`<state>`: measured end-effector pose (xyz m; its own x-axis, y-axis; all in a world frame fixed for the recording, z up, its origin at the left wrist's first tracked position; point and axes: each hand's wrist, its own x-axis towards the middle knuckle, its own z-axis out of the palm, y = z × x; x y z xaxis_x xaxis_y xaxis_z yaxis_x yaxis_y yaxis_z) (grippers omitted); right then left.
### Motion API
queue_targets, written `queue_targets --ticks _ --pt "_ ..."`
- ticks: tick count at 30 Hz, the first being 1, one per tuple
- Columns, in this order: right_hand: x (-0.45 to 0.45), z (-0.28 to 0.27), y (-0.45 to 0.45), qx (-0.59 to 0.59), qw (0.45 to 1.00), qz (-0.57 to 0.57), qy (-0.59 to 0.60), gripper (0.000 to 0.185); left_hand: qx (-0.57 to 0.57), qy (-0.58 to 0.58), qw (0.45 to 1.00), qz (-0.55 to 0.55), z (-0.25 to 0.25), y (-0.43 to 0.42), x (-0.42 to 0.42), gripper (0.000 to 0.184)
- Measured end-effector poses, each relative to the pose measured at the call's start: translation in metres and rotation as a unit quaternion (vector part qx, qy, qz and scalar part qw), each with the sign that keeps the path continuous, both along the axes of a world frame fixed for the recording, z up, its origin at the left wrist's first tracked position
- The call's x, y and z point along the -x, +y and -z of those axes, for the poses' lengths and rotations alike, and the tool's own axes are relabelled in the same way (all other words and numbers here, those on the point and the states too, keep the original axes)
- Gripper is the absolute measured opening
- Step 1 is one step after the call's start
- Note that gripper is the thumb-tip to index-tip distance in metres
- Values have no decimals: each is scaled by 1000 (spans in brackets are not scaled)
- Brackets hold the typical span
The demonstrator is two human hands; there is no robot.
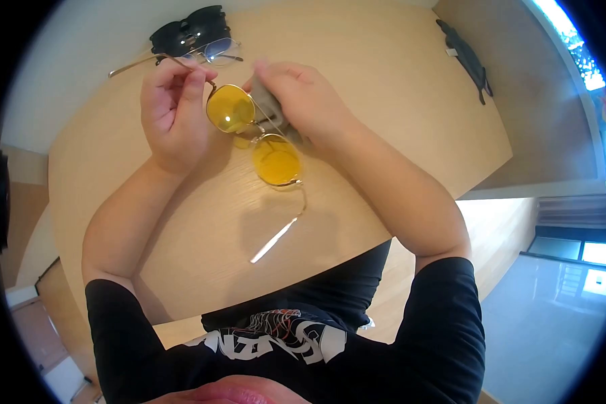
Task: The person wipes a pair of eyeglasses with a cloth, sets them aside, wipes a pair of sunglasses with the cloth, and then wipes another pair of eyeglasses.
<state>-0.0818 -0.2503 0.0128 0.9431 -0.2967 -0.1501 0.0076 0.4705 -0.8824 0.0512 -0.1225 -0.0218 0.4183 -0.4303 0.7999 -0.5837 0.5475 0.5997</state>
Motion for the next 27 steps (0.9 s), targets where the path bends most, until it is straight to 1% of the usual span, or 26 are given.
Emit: queue_targets --ticks 3,4,6,9,12,15,16,19,21,22,25,27 --pt "3 0 -5 -41 999 20 23 19 -2 15 1000 -1 1 0 -1 14" --pt "2 3 -7 46 997 56 9 19 -7 8 1000 7 1 0 -2 13" --pt "-1 10 -11 219 968 123 -20 21 -15 -5 1000 22 3 2 -2 12" --pt "4 8 -26 339 930 141 -4 22 1 -11 999 39 2 2 0 13" --pt "19 -11 -39 336 939 14 -72 32 -5 24 998 52 3 3 1 13" --pt "28 -18 -48 216 964 -90 -126 33 10 66 996 67 2 2 0 12" --pt "29 -23 -51 228 956 -135 -122 39 10 69 995 70 1 2 -1 13" --pt "26 -21 -49 269 951 -131 -75 33 17 85 992 96 -1 4 -1 13" --pt "25 -18 -45 342 934 -97 -28 29 28 106 985 133 -1 6 0 14" --pt "26 -16 -42 376 923 -78 -4 27 25 108 985 134 -2 7 2 14" --pt "30 -25 -33 300 937 -180 -6 22 7 116 983 140 -2 10 8 14" --pt "27 -24 -25 380 913 -145 28 23 -17 123 981 147 -4 13 11 14"
